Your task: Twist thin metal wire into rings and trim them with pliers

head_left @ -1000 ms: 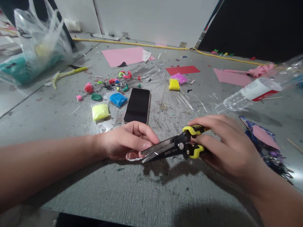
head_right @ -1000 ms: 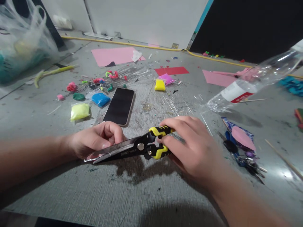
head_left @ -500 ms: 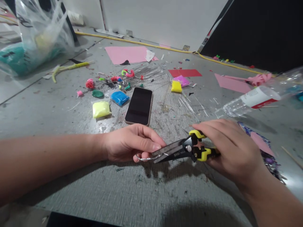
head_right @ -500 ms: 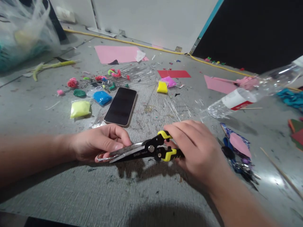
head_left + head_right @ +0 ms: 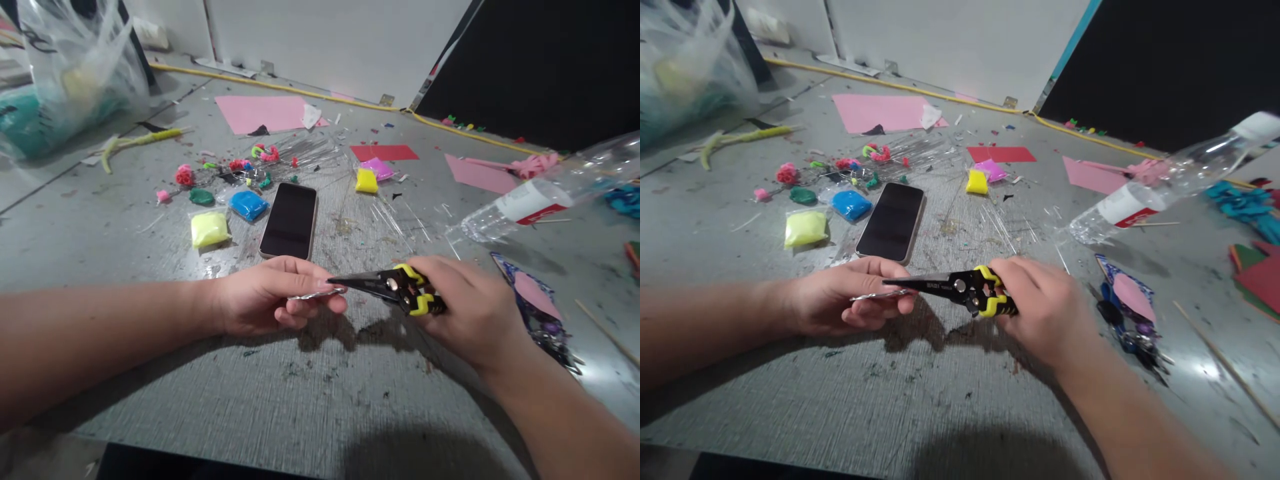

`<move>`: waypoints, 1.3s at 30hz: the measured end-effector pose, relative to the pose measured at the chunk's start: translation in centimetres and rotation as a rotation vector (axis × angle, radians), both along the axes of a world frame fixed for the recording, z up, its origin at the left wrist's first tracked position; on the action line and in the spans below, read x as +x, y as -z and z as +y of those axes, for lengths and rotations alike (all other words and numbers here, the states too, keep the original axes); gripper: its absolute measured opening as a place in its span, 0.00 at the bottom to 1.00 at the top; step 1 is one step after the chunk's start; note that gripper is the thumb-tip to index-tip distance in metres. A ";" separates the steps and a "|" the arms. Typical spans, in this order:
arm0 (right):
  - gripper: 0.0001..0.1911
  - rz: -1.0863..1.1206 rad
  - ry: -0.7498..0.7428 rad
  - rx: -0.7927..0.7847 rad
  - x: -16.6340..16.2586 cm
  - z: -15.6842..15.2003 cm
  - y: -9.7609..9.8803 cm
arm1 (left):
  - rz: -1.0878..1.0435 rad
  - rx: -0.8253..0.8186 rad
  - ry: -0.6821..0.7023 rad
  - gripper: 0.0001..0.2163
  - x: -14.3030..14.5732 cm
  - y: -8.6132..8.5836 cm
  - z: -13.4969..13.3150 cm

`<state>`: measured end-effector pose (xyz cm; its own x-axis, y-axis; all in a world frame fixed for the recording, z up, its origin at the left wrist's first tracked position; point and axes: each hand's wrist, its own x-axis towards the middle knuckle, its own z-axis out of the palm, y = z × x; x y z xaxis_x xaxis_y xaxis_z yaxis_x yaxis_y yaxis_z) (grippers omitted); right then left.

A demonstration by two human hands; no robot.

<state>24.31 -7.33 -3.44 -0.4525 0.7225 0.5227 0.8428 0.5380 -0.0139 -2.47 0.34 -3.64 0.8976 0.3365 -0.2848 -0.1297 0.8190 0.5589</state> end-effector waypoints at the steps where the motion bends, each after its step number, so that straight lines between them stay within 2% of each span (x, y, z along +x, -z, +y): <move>1: 0.11 0.017 0.031 -0.010 0.1 0.0 0.2 | -0.002 -0.012 -0.010 0.07 0.0 0.0 0.0; 7: 0.15 0.164 0.402 -0.062 0.4 1.0 1.5 | -0.001 -0.052 -0.056 0.08 0.1 0.2 0.1; 10: 0.21 0.176 0.490 -0.138 0.6 1.8 1.9 | -0.006 -0.033 -0.066 0.09 0.1 0.3 0.0; 14: 0.23 0.165 0.428 -0.194 0.6 2.1 2.3 | 0.021 -0.009 -0.103 0.09 0.1 0.4 -0.3; 19: 0.11 0.193 0.380 -0.128 0.3 1.3 1.9 | 0.015 0.033 -0.154 0.10 0.1 0.5 -0.4; 23: 0.04 0.163 0.248 -0.006 0.0 0.7 0.9 | -0.010 0.042 -0.187 0.13 0.2 0.4 -0.3; 28: 0.06 0.177 0.171 0.013 -0.8 0.4 0.2 | -0.007 0.049 -0.227 0.08 0.3 0.6 -0.5; 32: 0.07 0.190 0.176 -0.022 -1.0 0.2 0.1 | -0.039 0.089 -0.269 0.10 0.4 0.8 -0.6; 39: 0.13 0.252 0.220 -0.095 -1.1 -0.1 0.0 | 0.026 0.086 -0.237 0.09 0.2 0.6 -0.3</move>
